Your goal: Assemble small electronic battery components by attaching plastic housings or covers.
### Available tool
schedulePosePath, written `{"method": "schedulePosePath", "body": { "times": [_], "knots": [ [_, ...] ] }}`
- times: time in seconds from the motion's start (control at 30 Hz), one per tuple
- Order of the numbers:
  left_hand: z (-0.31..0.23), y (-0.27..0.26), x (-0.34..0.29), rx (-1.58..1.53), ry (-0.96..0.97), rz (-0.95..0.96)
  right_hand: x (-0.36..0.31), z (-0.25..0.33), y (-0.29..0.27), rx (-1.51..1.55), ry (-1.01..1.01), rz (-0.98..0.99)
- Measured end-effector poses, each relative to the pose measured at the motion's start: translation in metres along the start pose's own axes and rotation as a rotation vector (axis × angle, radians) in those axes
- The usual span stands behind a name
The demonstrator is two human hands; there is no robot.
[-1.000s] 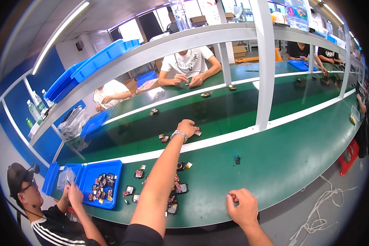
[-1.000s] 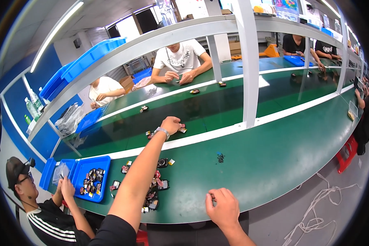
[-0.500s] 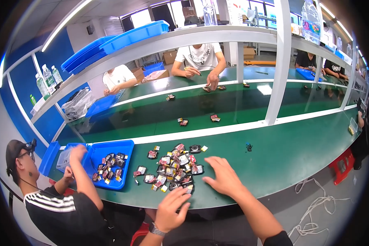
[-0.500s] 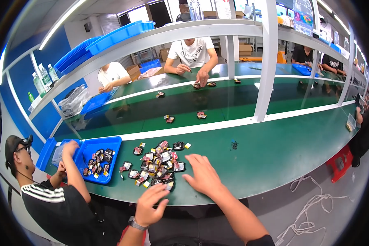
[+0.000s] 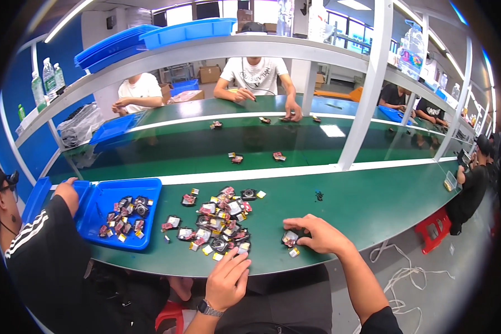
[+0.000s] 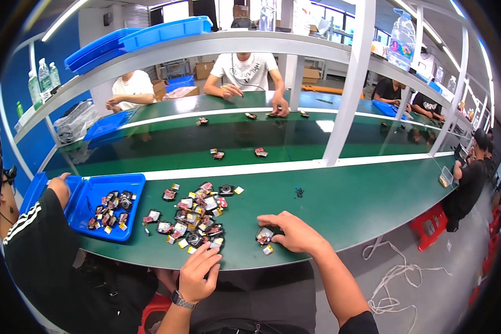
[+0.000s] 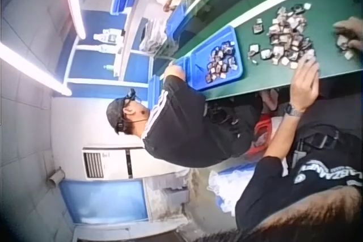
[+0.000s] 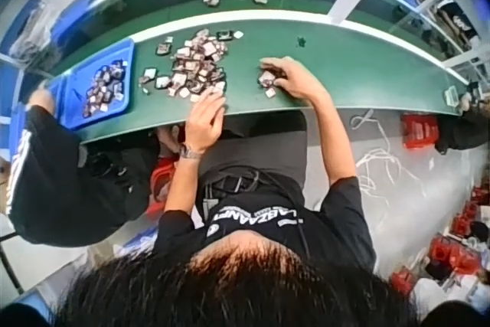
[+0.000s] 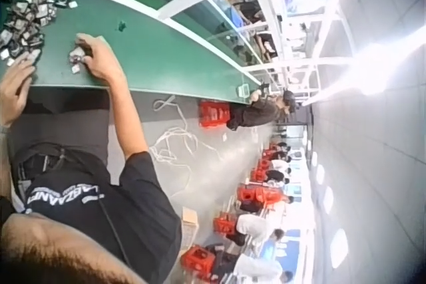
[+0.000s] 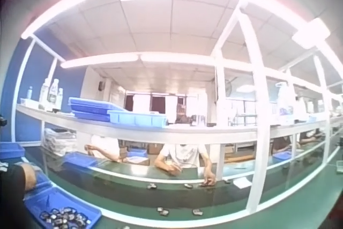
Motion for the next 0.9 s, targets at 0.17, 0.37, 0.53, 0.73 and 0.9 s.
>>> {"method": "schedulePosePath", "body": {
  "times": [0.17,0.37,0.53,0.73,0.9],
  "knots": [
    [-0.012,0.016,0.013,0.029,0.077,0.065,-0.021,-0.007,0.004,0.069,0.042,-0.243],
    [0.000,0.018,0.018,0.003,0.072,0.069,-0.040,0.011,0.003,0.040,-0.042,-0.330],
    [-0.019,0.040,0.024,-0.089,0.078,0.076,-0.034,0.019,0.002,-0.056,-0.055,-0.312],
    [-0.023,0.064,0.048,-0.079,0.062,0.120,-0.012,-0.056,-0.045,-0.146,0.029,-0.655],
    [-0.015,0.084,0.048,-0.052,0.053,0.130,0.007,-0.106,-0.051,-0.169,0.336,-0.590]
  ]
}}
Point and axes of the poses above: each hand's wrist, its own x-axis towards the middle knuckle, its own y-axis out of the palm, z = x × y, the point moved 6 cm from there along x, towards the middle knuckle, and after that the axes turned 6 degrees about -x, right-handed, at the moved point
